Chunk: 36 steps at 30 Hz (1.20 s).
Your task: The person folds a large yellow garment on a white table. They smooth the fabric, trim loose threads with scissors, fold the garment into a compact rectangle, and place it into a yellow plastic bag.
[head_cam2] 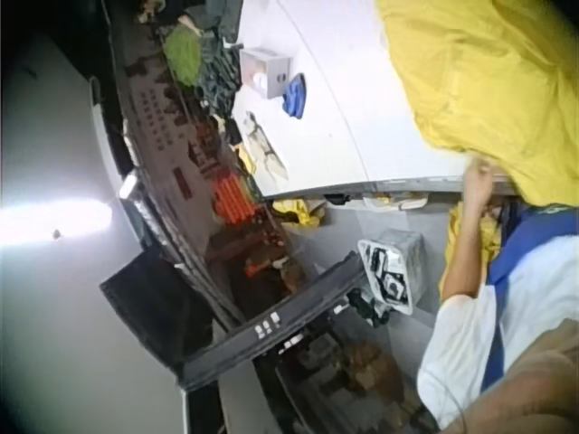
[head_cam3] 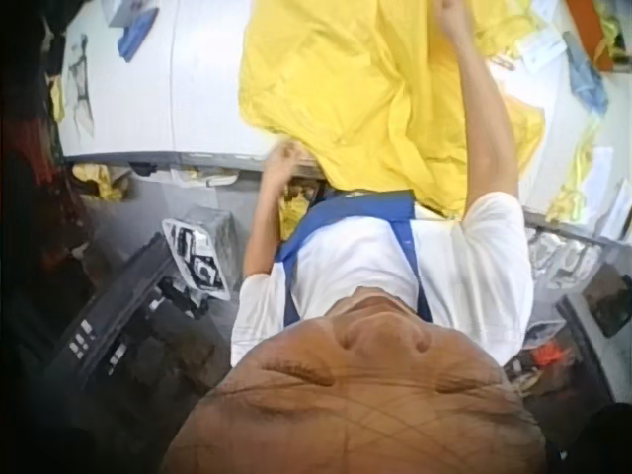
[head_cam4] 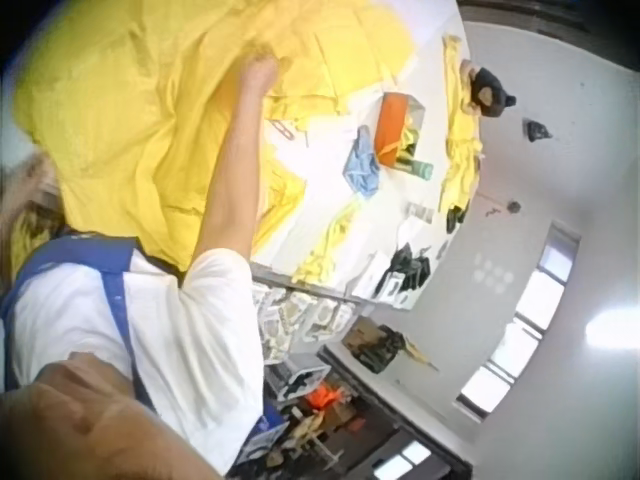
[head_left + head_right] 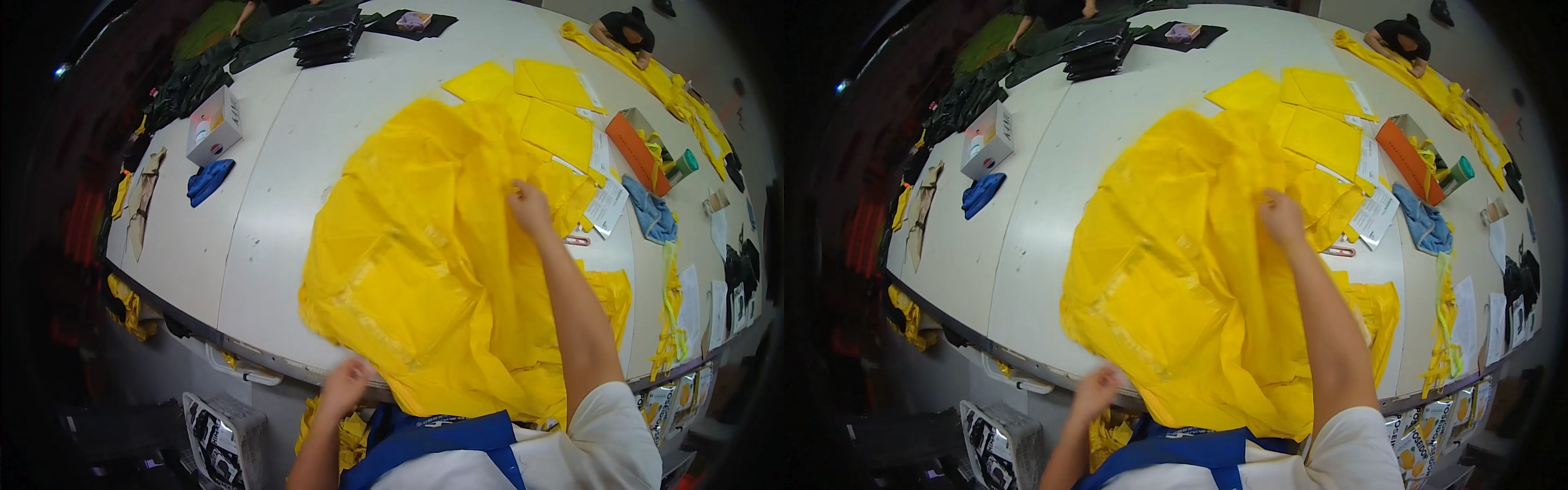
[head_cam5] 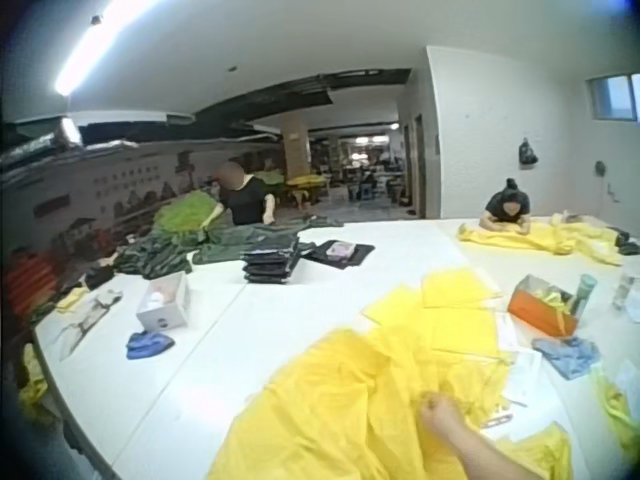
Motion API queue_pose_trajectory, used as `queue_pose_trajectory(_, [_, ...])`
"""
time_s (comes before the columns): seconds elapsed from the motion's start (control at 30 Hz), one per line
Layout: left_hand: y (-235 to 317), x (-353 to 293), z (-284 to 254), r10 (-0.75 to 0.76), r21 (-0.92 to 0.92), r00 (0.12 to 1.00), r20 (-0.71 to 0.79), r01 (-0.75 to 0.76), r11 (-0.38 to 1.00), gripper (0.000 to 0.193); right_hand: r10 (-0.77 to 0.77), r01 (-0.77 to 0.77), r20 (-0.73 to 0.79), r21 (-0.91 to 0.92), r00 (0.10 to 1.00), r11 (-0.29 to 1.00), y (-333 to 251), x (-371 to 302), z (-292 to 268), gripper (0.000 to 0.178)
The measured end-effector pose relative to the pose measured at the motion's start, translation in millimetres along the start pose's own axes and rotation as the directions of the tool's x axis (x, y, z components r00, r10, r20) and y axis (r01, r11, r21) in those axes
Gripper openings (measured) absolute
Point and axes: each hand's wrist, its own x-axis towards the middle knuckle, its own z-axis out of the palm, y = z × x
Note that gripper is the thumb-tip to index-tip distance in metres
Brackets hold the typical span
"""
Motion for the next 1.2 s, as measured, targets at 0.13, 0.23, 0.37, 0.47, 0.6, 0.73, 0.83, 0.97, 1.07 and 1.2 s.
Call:
queue_pose_trajectory(0.13, [66.2, 28.3, -56.5, 0.400, -0.271, 0.729, -0.556, -0.614, 0.741, 0.092, -0.707, 0.842, 0.481, -0.140, 0.518, 0.521, -95.3, -153.7, 34.8, 0.009])
queue_pose_trajectory(0.23, [158.4, 55.7, -61.4, 0.725, 0.266, 0.456, -0.516, -0.720, 0.641, 0.106, -0.586, 0.844, 0.794, 0.200, 0.158, 0.498, -87.8, -246.6, 35.4, 0.027])
queue_pose_trajectory(0.37, [218.9, 64.5, -7.7, 0.773, 0.737, 0.588, -0.237, -0.409, 0.538, 0.095, -0.521, 0.455, 0.828, 0.389, 0.208, 0.801, -82.1, -222.0, 9.0, 0.020])
queue_pose_trajectory(0.47, [231.4, 90.4, 15.2, 0.642, 0.807, 0.761, 0.096, -0.437, 0.398, 0.061, -0.337, 0.513, 0.727, -0.025, 0.599, 0.858, -50.5, -186.6, -10.3, 0.023])
queue_pose_trajectory(0.6, [239.9, 153.1, -27.3, 0.837, 0.396, 0.466, -0.285, -0.738, 0.546, 0.013, -0.165, 0.245, 0.290, -0.264, 0.943, 0.933, 4.7, -167.2, -39.0, 0.049])
queue_pose_trajectory(0.73, [271.9, 44.7, -166.9, 0.361, -0.579, 0.515, -0.778, -0.810, -0.092, 0.030, 0.091, 0.026, 0.297, -0.367, 0.951, 0.930, 16.3, -143.9, -64.8, 0.084])
queue_pose_trajectory(0.83, [177.3, 46.2, -181.0, 0.161, -0.285, 0.312, -0.937, -0.944, 0.166, 0.039, 0.212, 0.050, 0.452, -0.502, 0.867, 0.863, -12.5, -120.7, -74.7, 0.098])
queue_pose_trajectory(0.97, [16.7, 80.2, -128.1, -0.354, -0.694, 0.678, -0.644, -0.325, 0.643, 0.060, 0.174, 0.361, 0.623, -0.634, 0.763, 0.684, -5.1, -97.9, -53.7, 0.099])
queue_pose_trajectory(1.07, [-38.8, 98.7, -69.6, 0.002, -0.214, 0.443, -0.896, -0.436, 0.874, 0.064, 0.125, -0.007, 0.564, -0.207, 0.816, 0.978, 65.9, -57.0, -28.9, 0.095])
queue_pose_trajectory(1.2, [-5.2, 77.6, -15.5, 0.584, 0.399, 0.612, -0.534, -0.426, 0.812, 0.066, 0.180, 0.051, 0.274, -0.666, 0.945, 0.744, 45.0, -49.5, 3.7, 0.070])
